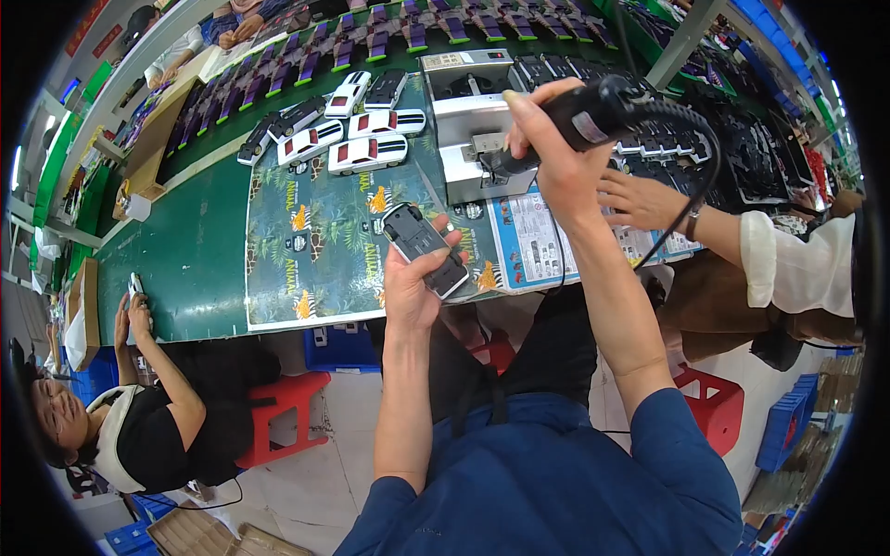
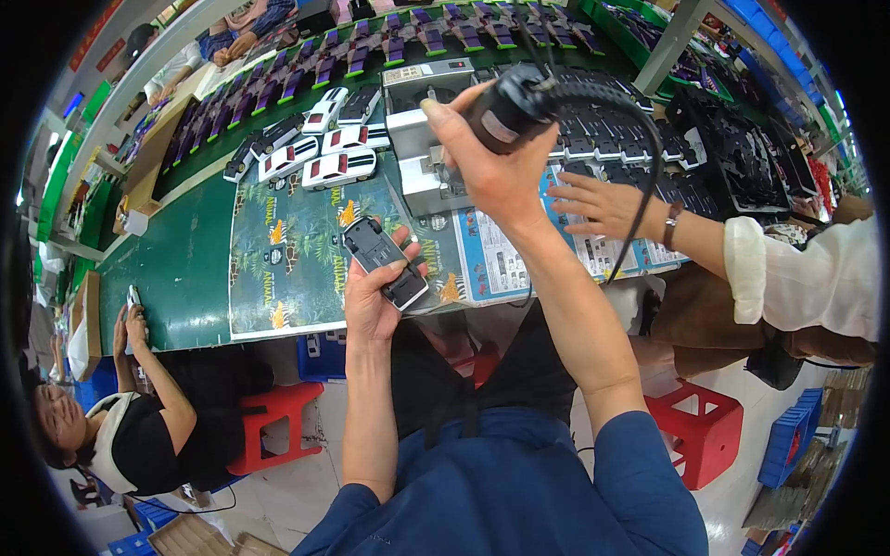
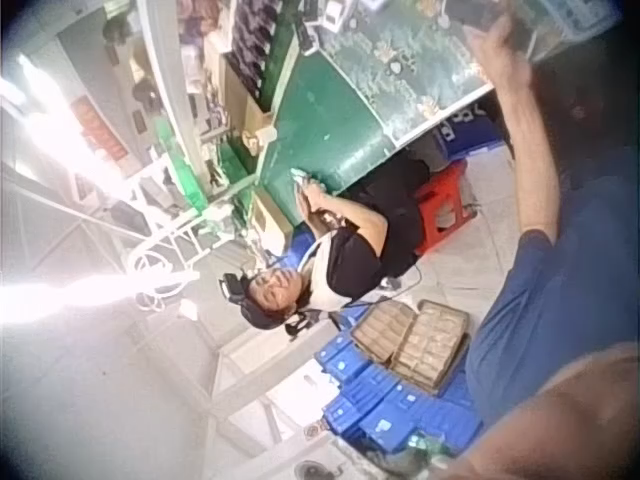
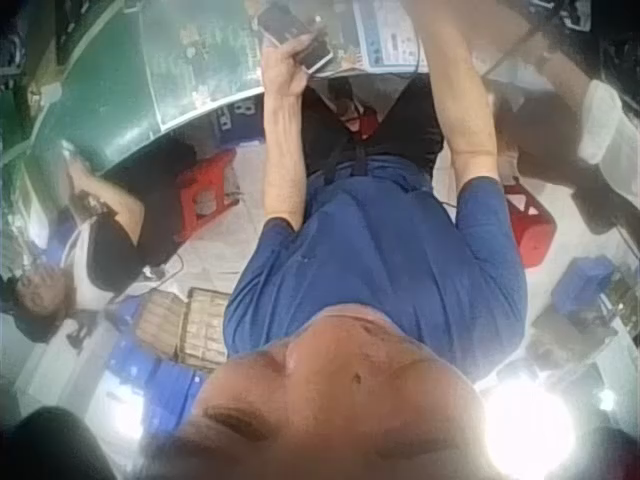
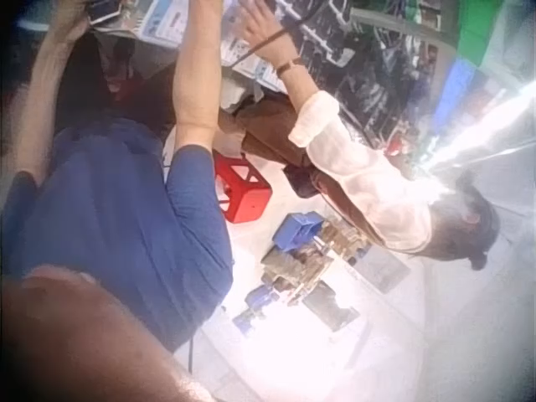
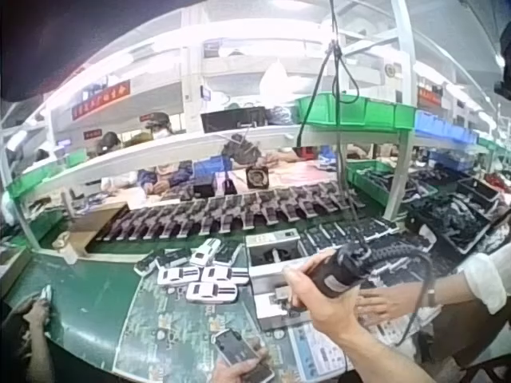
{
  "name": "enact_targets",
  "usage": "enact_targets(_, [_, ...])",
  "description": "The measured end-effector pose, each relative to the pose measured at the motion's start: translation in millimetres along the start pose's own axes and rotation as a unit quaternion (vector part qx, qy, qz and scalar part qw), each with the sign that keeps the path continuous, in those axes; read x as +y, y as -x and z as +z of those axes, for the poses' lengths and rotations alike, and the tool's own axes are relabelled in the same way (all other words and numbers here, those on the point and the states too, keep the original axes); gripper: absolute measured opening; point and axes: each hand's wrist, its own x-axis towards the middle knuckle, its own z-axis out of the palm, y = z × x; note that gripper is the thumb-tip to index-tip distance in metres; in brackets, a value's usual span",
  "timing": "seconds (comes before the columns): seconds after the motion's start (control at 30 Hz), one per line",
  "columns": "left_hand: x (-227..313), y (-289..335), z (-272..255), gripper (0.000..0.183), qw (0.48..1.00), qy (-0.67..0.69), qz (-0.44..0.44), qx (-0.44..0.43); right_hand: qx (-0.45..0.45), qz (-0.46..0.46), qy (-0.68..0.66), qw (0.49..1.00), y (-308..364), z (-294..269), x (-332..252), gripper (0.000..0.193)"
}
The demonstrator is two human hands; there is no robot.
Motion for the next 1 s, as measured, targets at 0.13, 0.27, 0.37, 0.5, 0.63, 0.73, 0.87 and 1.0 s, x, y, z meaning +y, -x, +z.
enact_targets(0.13, [0, -3, 0, 0.067, 1.0, 0.013, 0.007, 0.006, -0.057, 0.011, 0.106, 0.993, -11, 8, 2, 0.015])
enact_targets(0.27, [-2, -1, -6, 0.062, 0.999, 0.044, 0.008, 0.025, -0.068, 0.113, 0.064, 0.989, -5, 19, -8, 0.017])
enact_targets(0.37, [-5, -3, -2, 0.06, 0.998, 0.054, 0.012, 0.005, -0.038, 0.137, -0.078, 0.987, 16, 4, -27, 0.015])
enact_targets(0.5, [-2, -4, -5, 0.058, 0.999, 0.035, 0.014, 0.019, -0.071, 0.146, -0.189, 0.968, 54, 5, -45, 0.012])
enact_targets(0.63, [-2, -7, -9, 0.055, 0.998, 0.048, 0.006, 0.032, -0.091, 0.157, -0.201, 0.963, 72, 11, -42, 0.012])
enact_targets(0.73, [-2, -8, -8, 0.055, 0.998, 0.053, 0.0, 0.041, -0.082, 0.17, -0.198, 0.962, 77, 16, -36, 0.014])
enact_targets(0.87, [-3, -12, -11, 0.052, 0.998, 0.056, -0.005, 0.03, -0.133, 0.184, -0.091, 0.97, 80, 15, -31, 0.013])
enact_targets(1.0, [2, -14, -9, 0.043, 0.996, 0.074, -0.029, 0.028, -0.165, 0.169, -0.109, 0.965, 81, 22, -24, 0.017])
